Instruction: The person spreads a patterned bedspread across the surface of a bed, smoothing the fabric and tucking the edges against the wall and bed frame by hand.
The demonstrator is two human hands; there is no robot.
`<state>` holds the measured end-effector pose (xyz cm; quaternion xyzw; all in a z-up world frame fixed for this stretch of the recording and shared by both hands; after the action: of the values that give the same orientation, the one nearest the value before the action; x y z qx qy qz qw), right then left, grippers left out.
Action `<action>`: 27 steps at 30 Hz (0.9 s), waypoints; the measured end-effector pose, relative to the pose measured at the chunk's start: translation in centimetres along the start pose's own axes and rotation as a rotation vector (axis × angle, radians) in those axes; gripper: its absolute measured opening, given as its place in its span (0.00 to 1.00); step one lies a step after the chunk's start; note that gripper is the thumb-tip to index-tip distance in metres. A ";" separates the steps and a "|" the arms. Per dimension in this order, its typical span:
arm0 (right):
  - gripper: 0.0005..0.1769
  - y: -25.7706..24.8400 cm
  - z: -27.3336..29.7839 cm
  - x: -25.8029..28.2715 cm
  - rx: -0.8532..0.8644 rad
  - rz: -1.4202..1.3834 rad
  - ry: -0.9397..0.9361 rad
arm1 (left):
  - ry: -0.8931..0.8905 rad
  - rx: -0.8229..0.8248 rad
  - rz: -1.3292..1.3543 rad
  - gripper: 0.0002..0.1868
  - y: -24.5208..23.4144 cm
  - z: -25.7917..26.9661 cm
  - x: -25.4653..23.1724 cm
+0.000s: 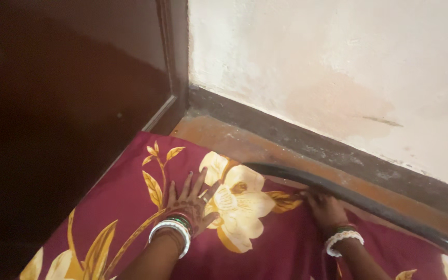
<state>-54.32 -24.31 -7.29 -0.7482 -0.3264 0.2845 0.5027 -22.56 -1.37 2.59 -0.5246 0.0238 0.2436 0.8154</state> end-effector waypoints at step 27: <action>0.26 -6.8 -2.9 15.7 -0.074 -0.246 0.191 | 0.419 -0.969 -0.065 0.31 -2.3 -4.4 1.2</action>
<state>-43.65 -11.89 -1.47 -0.7442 -0.3765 0.1360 0.5348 -19.60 -5.52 2.23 -0.8793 0.0547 0.0911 0.4642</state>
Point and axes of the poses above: each hand's wrist, its own z-axis away from the middle knuckle, its own y-axis out of the palm, x = y × z, the point moved 5 cm from there along -z, towards the middle knuckle, and after that the axes turned 10 degrees about z, right-handed, at the moved point
